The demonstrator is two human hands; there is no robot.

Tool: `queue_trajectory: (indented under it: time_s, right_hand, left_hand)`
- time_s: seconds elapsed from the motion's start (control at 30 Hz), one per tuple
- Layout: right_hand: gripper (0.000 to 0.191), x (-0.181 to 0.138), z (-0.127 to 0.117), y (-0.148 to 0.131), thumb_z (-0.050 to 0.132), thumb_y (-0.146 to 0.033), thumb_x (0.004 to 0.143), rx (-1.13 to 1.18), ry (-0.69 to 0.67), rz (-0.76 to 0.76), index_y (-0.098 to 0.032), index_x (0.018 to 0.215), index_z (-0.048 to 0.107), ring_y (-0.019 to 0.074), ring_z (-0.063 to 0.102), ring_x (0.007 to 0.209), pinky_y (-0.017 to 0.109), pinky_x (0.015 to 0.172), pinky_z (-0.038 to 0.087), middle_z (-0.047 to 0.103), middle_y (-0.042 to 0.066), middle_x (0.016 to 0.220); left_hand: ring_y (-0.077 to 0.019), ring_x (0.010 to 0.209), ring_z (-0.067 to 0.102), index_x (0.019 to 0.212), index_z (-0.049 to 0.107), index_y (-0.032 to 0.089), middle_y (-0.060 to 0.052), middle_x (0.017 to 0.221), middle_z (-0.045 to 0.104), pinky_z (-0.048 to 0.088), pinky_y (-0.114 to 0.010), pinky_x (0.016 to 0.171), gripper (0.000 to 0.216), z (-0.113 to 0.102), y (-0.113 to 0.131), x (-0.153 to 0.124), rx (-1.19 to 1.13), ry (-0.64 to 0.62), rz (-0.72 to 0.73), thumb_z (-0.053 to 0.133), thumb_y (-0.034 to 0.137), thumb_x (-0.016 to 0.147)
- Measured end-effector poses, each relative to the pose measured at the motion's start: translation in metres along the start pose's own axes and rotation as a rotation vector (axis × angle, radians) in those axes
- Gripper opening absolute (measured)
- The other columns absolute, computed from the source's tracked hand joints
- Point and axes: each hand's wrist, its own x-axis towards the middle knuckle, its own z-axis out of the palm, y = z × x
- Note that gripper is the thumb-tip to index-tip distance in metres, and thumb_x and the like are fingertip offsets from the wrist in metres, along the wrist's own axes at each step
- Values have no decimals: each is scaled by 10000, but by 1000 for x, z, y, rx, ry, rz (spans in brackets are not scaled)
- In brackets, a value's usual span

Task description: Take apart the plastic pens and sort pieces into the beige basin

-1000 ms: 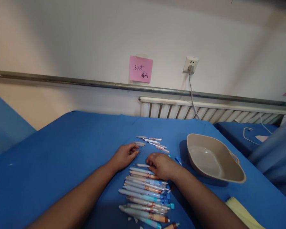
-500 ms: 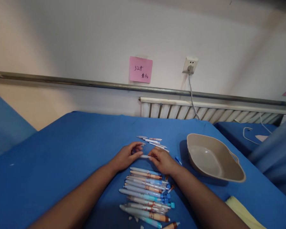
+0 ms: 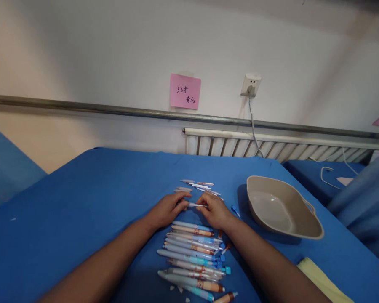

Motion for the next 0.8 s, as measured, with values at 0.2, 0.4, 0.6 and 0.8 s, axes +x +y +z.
queue_trajectory:
  time_s: [0.2,0.4,0.6,0.8]
  right_hand:
    - [48,1,-6,4,578,-194,833,-85,-23,45,-197,879,564,138,555,823,232,743,410,599,13,890]
    - [139,1,-18,12,495,-164,868,-300,-103,163,-187,993,551,166,576,946,253,819,401,622,55,1008]
    - [219,2,-14,4,456,-278,916,-296,-71,80,-195,1100,543,171,575,993,254,851,403,617,65,1082]
    - [190,2,-14,-2,408,-267,928,-518,-205,87,-183,961,576,189,607,882,272,759,428,629,82,1001]
  left_hand:
    - [-172,612,593,1055,628,218,22,619,619,423,-252,617,350,-4,-7,2,53,87,-127,427,444,878]
    - [-182,662,605,1042,617,183,-4,718,642,444,-263,630,369,-6,-19,5,46,213,-176,514,458,819]
    - [-176,726,620,1071,611,177,-13,786,658,479,-272,681,360,10,-22,6,-108,189,-142,560,398,792]
    - [-199,795,621,962,655,203,-34,850,680,465,-298,750,260,3,-29,6,6,130,-97,620,349,750]
